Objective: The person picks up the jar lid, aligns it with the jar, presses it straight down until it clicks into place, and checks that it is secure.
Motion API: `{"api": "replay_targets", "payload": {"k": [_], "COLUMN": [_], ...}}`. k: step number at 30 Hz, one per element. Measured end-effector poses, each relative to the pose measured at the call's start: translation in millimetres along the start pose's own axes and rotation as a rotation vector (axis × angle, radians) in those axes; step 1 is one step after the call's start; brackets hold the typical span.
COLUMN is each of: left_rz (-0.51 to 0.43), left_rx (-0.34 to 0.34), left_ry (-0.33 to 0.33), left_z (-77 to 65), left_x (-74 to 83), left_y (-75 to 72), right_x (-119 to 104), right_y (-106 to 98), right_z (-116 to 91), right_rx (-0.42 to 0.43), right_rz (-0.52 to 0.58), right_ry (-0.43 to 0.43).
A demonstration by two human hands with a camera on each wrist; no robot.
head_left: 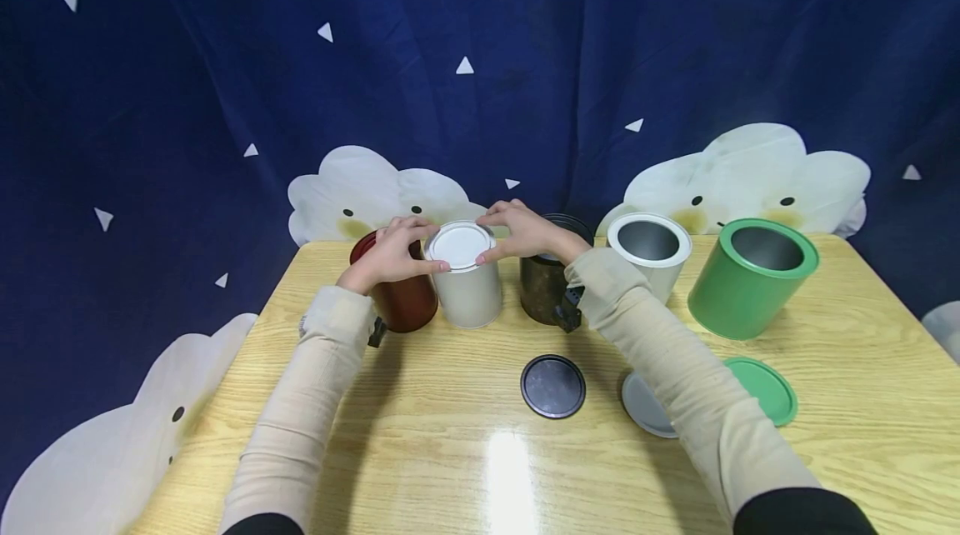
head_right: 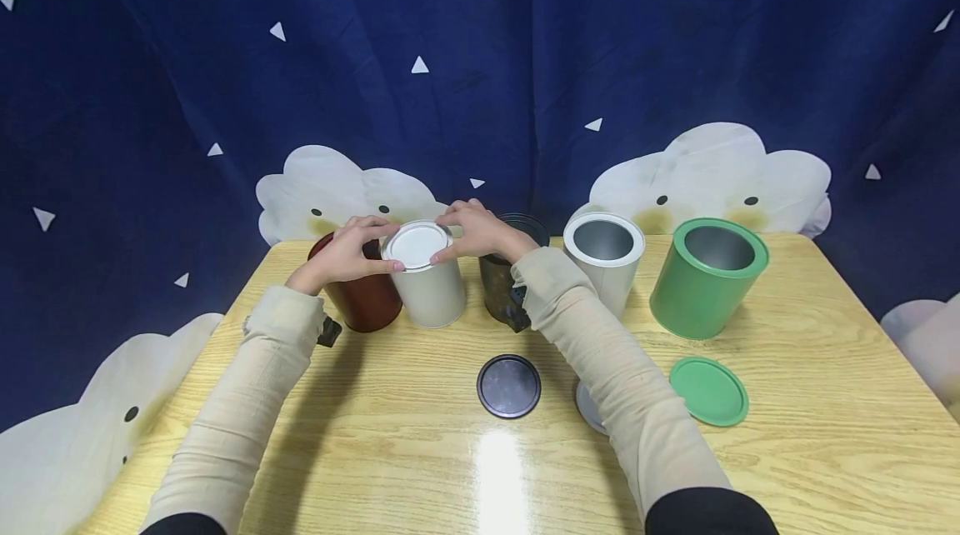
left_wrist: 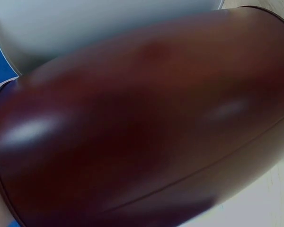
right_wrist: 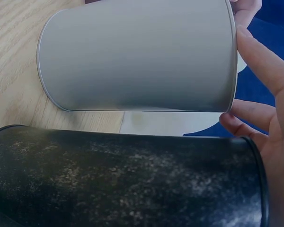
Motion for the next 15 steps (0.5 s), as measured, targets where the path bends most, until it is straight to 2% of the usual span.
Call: {"api": "replay_targets", "payload": {"k": [9, 15], "left_rz": [-0.013, -0.026], "left_rx": [0.036, 0.042], "left_ry": [0.009, 0.004], "left_z": [0.7, -0.3], "left_x": [-0.6, 1.0], "left_y": [-2.2, -0.1], "right_x": [-3.6, -4.6], "right_y": [-3.1, -2.3], "right_z": [-0.3, -3.5], "right_rx": [0.062, 0.055], "right_rz": [0.002, -0.006], "right_ry": [-0.074, -0.054]}}
Point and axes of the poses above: each hand's wrist, its own z-axis towards the middle knuckle, its own y-axis out of the palm, x = y × z, the point moved 6 cm from there along z, towards the middle knuckle, and after that the axes turned 11 degrees about x, right-handed, at the moved point
